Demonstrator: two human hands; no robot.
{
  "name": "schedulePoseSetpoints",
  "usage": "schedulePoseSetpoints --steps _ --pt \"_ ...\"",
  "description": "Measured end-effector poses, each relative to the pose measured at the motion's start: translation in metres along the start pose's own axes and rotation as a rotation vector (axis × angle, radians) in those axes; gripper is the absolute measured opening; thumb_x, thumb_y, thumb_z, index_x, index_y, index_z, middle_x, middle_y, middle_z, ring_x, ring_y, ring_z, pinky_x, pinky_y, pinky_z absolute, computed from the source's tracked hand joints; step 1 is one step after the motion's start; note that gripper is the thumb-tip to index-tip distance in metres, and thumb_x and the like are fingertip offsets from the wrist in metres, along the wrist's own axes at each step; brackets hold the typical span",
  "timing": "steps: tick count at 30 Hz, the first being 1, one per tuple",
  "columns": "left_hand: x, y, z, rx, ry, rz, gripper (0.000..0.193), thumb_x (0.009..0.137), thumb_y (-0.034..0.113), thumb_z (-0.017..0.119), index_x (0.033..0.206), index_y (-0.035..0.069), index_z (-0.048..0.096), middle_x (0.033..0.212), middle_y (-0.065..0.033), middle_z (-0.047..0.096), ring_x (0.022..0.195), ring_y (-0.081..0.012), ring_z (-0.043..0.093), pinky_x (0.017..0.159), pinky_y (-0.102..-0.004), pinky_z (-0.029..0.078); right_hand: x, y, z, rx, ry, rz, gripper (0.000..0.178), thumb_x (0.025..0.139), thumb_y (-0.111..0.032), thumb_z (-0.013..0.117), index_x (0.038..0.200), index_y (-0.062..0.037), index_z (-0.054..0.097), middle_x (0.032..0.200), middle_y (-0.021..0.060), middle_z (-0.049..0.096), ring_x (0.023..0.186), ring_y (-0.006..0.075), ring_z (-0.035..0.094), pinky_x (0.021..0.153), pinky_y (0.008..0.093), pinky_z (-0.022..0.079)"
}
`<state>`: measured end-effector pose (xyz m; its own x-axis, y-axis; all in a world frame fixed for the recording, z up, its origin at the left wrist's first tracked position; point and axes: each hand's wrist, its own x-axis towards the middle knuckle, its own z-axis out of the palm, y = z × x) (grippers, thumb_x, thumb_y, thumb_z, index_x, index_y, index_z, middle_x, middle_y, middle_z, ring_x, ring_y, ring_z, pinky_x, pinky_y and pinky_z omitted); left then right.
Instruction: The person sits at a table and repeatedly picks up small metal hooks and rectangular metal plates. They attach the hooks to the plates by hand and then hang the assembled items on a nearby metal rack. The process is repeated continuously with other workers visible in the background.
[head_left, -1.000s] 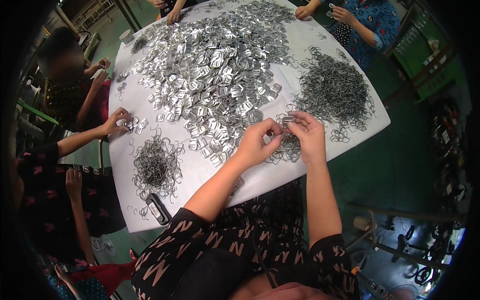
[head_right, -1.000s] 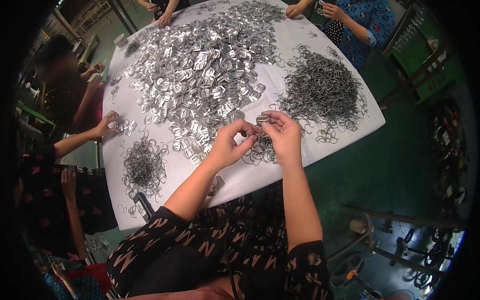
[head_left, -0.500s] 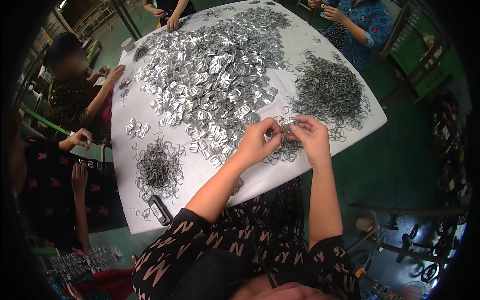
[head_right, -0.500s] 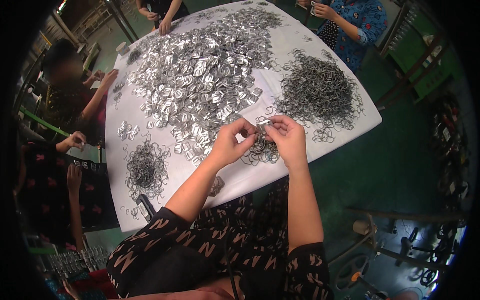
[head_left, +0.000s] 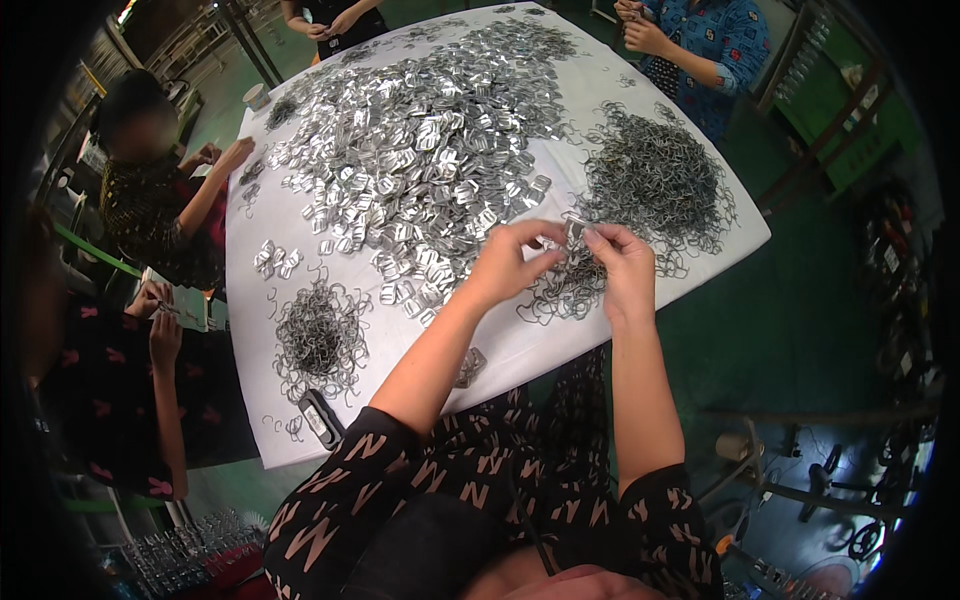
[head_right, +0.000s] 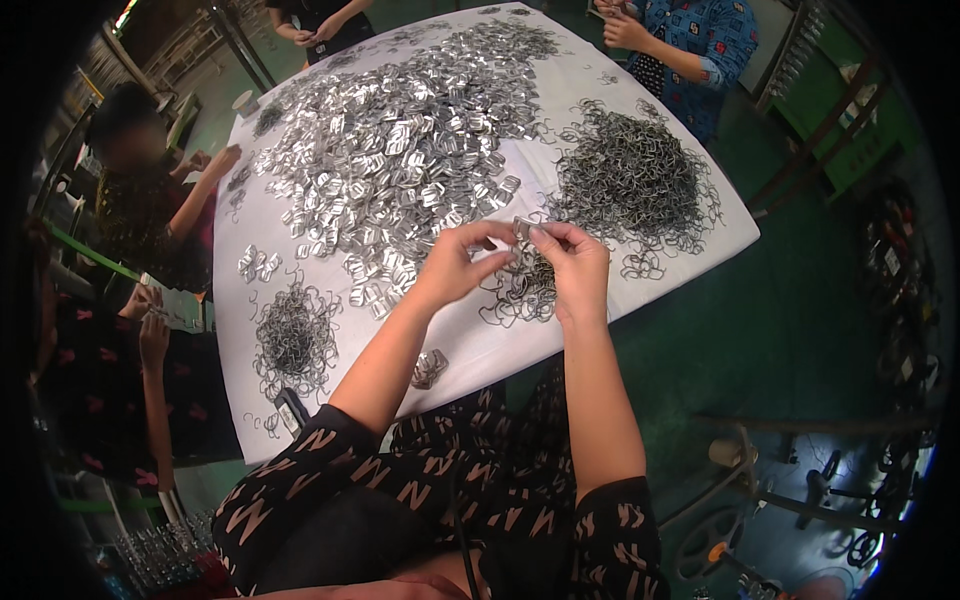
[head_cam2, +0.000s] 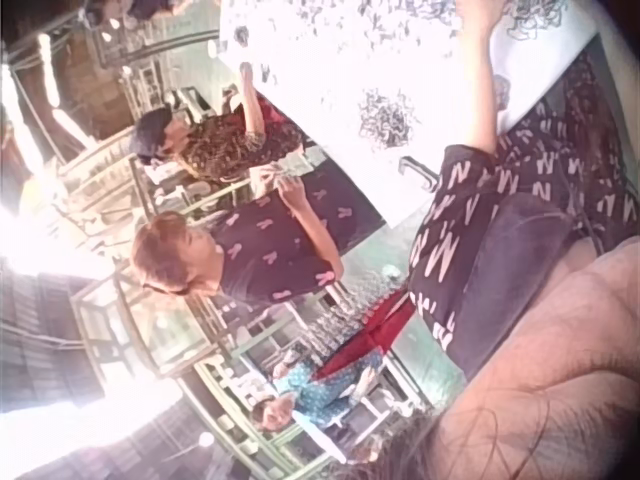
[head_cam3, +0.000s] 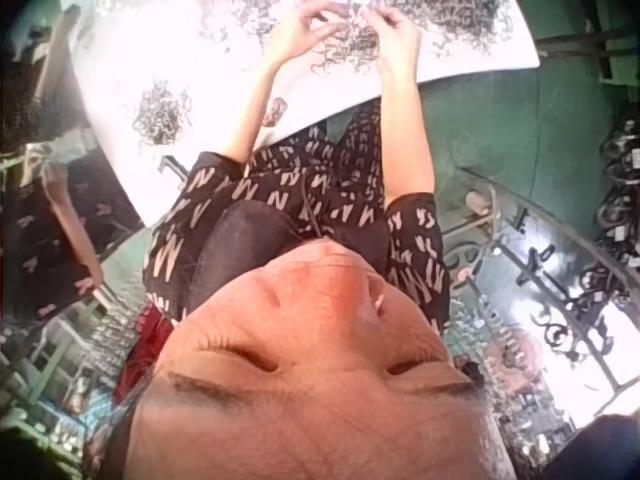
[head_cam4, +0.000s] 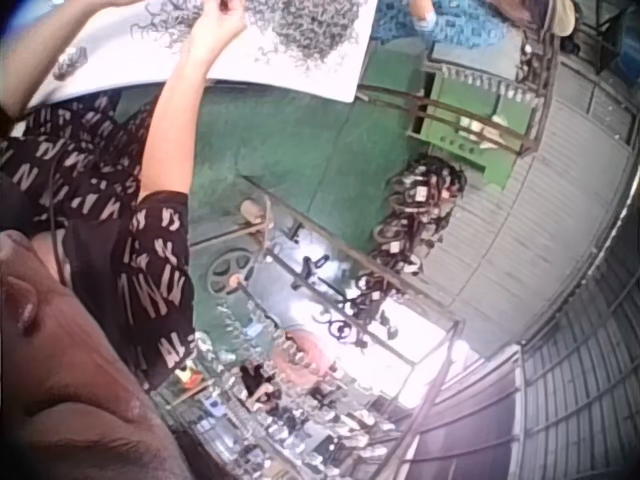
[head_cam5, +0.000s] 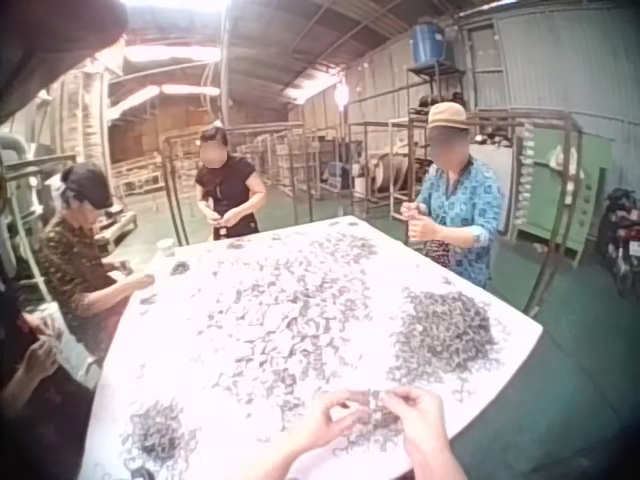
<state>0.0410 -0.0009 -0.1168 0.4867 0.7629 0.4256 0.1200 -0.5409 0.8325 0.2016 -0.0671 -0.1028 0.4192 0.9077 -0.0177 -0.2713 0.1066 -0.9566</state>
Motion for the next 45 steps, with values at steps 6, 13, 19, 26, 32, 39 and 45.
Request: schedulePoseSetpoints --steps 6,13,19,26,32,39,45 --pt "0.002 -0.064 -0.003 0.669 -0.331 0.007 0.017 0.077 0.007 0.063 0.093 0.005 0.071 0.095 -0.0098 0.068 0.087 -0.0307 0.064 0.076 -0.0354 0.053 0.015 0.005 -0.017 0.045 0.06 -0.078 0.015 0.082 -0.003 0.073 0.093 0.0037 0.067 0.079 0.0027 0.064 0.065 0.0073 0.055 0.06 0.0203 0.043" --pt "-0.015 -0.07 0.004 0.803 -0.514 0.258 0.012 0.075 0.013 0.062 0.081 0.004 0.068 0.084 -0.0078 0.063 0.085 -0.027 0.061 0.074 -0.0366 0.052 0.013 0.005 -0.024 0.028 0.112 -0.082 0.015 0.084 -0.003 0.07 0.097 0.0029 0.065 0.08 0.0045 0.063 0.068 0.0109 0.058 0.061 0.0234 0.046" --pt "-0.013 -0.044 -0.019 0.165 -0.312 -0.248 0.014 0.079 0.011 0.074 0.089 0.002 0.071 0.072 -0.0082 0.07 0.063 -0.0163 0.064 0.061 -0.0289 0.05 0.006 0.007 -0.02 0.026 0.077 -0.049 0.016 0.085 -0.002 0.068 0.098 0.0062 0.064 0.084 0.0081 0.066 0.071 0.0126 0.063 0.062 0.024 0.051" --pt "-0.004 0.009 -0.027 -0.284 -0.029 -0.101 0.01 0.081 0.008 0.074 0.084 0.001 0.068 0.09 -0.0045 0.062 0.082 -0.0098 0.058 0.073 -0.0245 0.047 -0.005 0.004 0.006 -0.105 -0.067 -0.088 0.012 0.086 0.0 0.066 0.096 0.0062 0.063 0.079 0.0072 0.066 0.067 0.0121 0.064 0.062 0.0236 0.053" --pt "-0.003 0.005 -0.025 -0.282 0.048 -0.055 0.009 0.08 0.01 0.076 0.083 0.003 0.07 0.096 -0.0029 0.06 0.086 -0.0097 0.055 0.07 -0.023 0.044 -0.009 0.002 0.023 -0.147 -0.203 -0.102 0.009 0.087 0.001 0.064 0.094 0.0063 0.062 0.081 0.0072 0.066 0.067 0.0112 0.064 0.062 0.0231 0.054" --pt "-0.002 -0.005 -0.037 -0.483 0.033 -0.099 0.01 0.083 0.009 0.072 0.087 0.002 0.067 0.096 -0.004 0.063 0.09 -0.0107 0.058 0.076 -0.0243 0.047 -0.004 0.002 0.035 -0.185 -0.309 -0.049 0.011 0.087 -0.001 0.065 0.095 0.0059 0.063 0.081 0.0062 0.065 0.067 0.0101 0.064 0.061 0.0226 0.052" --pt "-0.002 0.005 -0.056 -0.558 0.048 -0.117 0.004 0.089 0.002 0.063 0.092 0.002 0.061 0.096 -0.0088 0.067 0.093 -0.0164 0.063 0.084 -0.0308 0.049 0.015 0.01 0.038 -0.181 -0.286 -0.035 0.018 0.086 -0.01 0.068 0.098 0.0035 0.067 0.081 0.0062 0.065 0.068 0.0096 0.061 0.063 0.0233 0.048"
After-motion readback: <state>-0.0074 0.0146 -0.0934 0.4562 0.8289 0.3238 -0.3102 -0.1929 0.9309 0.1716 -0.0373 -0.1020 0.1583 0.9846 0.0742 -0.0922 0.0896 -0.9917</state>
